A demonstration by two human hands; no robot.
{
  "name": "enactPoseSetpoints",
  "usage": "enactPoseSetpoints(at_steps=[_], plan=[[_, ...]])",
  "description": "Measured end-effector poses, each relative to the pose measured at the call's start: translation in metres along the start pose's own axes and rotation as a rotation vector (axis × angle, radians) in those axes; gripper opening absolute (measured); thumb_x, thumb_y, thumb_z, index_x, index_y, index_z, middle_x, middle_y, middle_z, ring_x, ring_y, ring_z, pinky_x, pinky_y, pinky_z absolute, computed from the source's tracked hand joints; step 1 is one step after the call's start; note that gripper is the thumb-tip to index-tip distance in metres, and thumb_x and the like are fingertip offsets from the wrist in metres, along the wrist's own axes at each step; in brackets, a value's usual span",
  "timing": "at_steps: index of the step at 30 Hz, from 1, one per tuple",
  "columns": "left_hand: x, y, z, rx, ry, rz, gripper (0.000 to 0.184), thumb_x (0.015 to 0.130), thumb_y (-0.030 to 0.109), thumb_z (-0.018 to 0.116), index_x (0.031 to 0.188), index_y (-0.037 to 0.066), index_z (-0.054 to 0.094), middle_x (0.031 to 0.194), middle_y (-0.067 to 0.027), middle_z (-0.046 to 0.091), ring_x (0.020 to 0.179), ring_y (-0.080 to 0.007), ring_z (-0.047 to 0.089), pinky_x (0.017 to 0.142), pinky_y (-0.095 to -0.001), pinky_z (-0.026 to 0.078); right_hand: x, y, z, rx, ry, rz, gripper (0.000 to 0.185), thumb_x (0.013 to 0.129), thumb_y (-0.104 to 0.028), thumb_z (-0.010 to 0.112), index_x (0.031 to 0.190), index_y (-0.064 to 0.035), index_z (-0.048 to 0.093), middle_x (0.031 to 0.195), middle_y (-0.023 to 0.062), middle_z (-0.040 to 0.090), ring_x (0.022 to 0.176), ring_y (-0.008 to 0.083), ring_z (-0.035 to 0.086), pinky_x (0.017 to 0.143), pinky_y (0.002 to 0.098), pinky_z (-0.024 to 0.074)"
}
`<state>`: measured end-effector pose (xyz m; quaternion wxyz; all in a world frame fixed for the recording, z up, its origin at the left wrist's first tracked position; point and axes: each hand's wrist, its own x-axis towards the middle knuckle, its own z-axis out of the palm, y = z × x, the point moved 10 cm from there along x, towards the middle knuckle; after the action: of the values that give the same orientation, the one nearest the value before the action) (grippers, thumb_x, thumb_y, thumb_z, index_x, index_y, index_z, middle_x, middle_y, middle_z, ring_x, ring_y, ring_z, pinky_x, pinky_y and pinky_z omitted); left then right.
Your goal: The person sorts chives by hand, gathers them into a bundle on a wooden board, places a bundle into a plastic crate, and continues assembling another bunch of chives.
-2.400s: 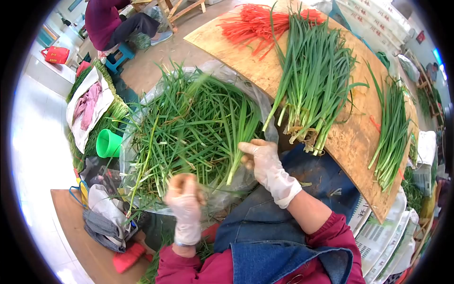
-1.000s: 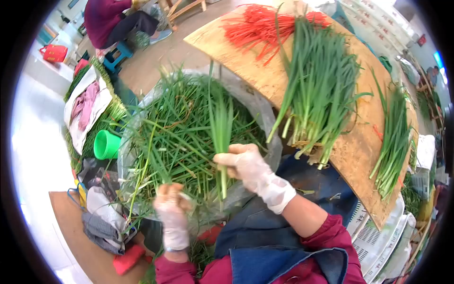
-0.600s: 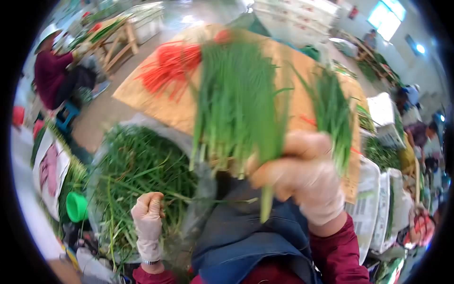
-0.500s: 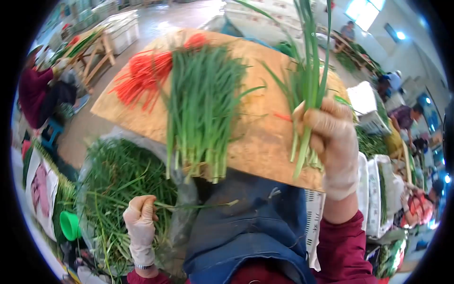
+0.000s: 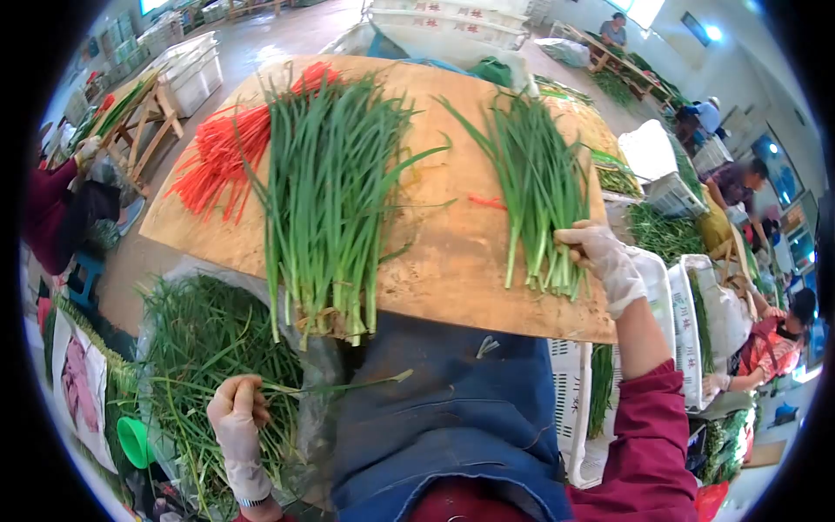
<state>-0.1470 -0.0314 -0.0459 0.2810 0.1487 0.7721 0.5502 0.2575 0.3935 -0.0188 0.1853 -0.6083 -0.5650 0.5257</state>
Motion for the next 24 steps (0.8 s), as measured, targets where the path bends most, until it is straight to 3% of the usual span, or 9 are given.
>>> enactPoseSetpoints(at_steps=[3, 5, 9, 13, 15, 18, 21, 22, 24], plan=[[0.015, 0.024, -0.001, 0.031, 0.035, 0.054, 0.018, 0.09, 0.017, 0.053, 0.095, 0.002, 0.063, 0.068, -0.0001, 0.056, 0.05, -0.0058, 0.05, 0.043, -0.0184, 0.034, -0.003, -0.003, 0.0, 0.035, 0.011, -0.013, 0.02, 0.081, -0.018, 0.067, 0.079, 0.0012, 0.062, 0.064, 0.0042, 0.059, 0.041, 0.0075, 0.047, 0.035, 0.0195, 0.0318], [0.032, 0.048, 0.0, 0.059, 0.075, 0.122, 0.02, 0.089, 0.016, 0.053, 0.098, 0.002, 0.063, 0.071, -0.0005, 0.057, 0.054, -0.0059, 0.052, 0.044, -0.0182, 0.034, -0.015, -0.025, -0.004, -0.291, 0.134, -0.106, 0.025, 0.081, -0.021, 0.066, 0.084, 0.0035, 0.062, 0.065, 0.0054, 0.059, 0.042, 0.0088, 0.049, 0.036, 0.0201, 0.0341], [0.081, 0.099, 0.013, 0.276, 0.07, 0.31, 0.032, 0.086, 0.023, 0.056, 0.102, -0.004, 0.062, 0.089, -0.013, 0.065, 0.073, -0.0188, 0.061, 0.067, -0.0294, 0.046, -0.047, -0.088, 0.012, -0.392, 0.278, -0.406, 0.033, 0.083, -0.027, 0.065, 0.087, 0.0051, 0.063, 0.064, 0.0056, 0.059, 0.047, 0.0111, 0.056, 0.043, 0.0224, 0.0395], [0.14, 0.127, 0.052, 0.397, -0.047, 0.336, 0.045, 0.085, 0.036, 0.055, 0.101, -0.006, 0.061, 0.092, -0.0163, 0.065, 0.079, -0.0248, 0.062, 0.07, -0.0329, 0.047, -0.047, -0.099, 0.112, -0.142, -0.097, -0.23, 0.042, 0.083, -0.039, 0.064, 0.086, 0.0028, 0.061, 0.067, 0.0076, 0.061, 0.047, 0.0104, 0.056, 0.038, 0.0238, 0.0409], [0.173, 0.123, 0.071, 0.467, -0.105, 0.226, 0.048, 0.084, 0.039, 0.055, 0.104, -0.004, 0.06, 0.087, -0.0116, 0.065, 0.079, -0.0207, 0.063, 0.061, -0.0298, 0.048, -0.018, -0.097, 0.146, -0.135, -0.121, -0.199, 0.051, 0.08, -0.046, 0.065, 0.088, 0.0041, 0.061, 0.072, 0.0106, 0.062, 0.055, 0.014, 0.058, 0.046, 0.0278, 0.0455], [0.207, 0.131, 0.088, 0.733, -0.054, 0.199, 0.057, 0.082, 0.047, 0.057, 0.104, -0.005, 0.06, 0.081, -0.0127, 0.065, 0.077, -0.0222, 0.063, 0.065, -0.0335, 0.047, 0.017, -0.104, 0.183, 0.036, -0.157, -0.059, 0.06, 0.077, -0.048, 0.067, 0.102, 0.0062, 0.059, 0.086, 0.0159, 0.063, 0.068, 0.0202, 0.062, 0.057, 0.031, 0.0497], [0.236, 0.137, 0.122, 0.747, -0.152, 0.414, 0.069, 0.08, 0.059, 0.052, 0.091, -0.008, 0.063, 0.088, -0.029, 0.063, 0.09, -0.0384, 0.06, 0.08, -0.04, 0.045, 0.059, -0.114, 0.219, 0.094, -0.179, -0.043, 0.065, 0.076, -0.047, 0.068, 0.111, 0.0058, 0.057, 0.098, 0.0167, 0.063, 0.082, 0.0235, 0.063, 0.07, 0.0331, 0.0501], [0.22, 0.146, 0.128, 0.518, -0.178, 0.226, 0.071, 0.08, 0.06, 0.051, 0.093, -0.009, 0.062, 0.088, -0.0289, 0.063, 0.09, -0.0379, 0.061, 0.079, -0.0391, 0.045, 0.07, -0.117, 0.233, 0.095, -0.199, -0.041, 0.066, 0.076, -0.047, 0.068, 0.114, 0.0054, 0.057, 0.102, 0.0167, 0.063, 0.087, 0.0245, 0.062, 0.075, 0.0338, 0.0499], [0.221, 0.154, 0.159, 0.425, -0.259, 0.268, 0.066, 0.08, 0.056, 0.055, 0.096, -0.008, 0.063, 0.087, -0.0246, 0.065, 0.087, -0.0321, 0.064, 0.077, -0.0361, 0.047, 0.075, -0.141, 0.269, 0.307, -0.321, -0.224, 0.067, 0.075, -0.047, 0.069, 0.116, 0.0044, 0.056, 0.107, 0.0154, 0.062, 0.094, 0.0244, 0.06, 0.081, 0.034, 0.0474]])
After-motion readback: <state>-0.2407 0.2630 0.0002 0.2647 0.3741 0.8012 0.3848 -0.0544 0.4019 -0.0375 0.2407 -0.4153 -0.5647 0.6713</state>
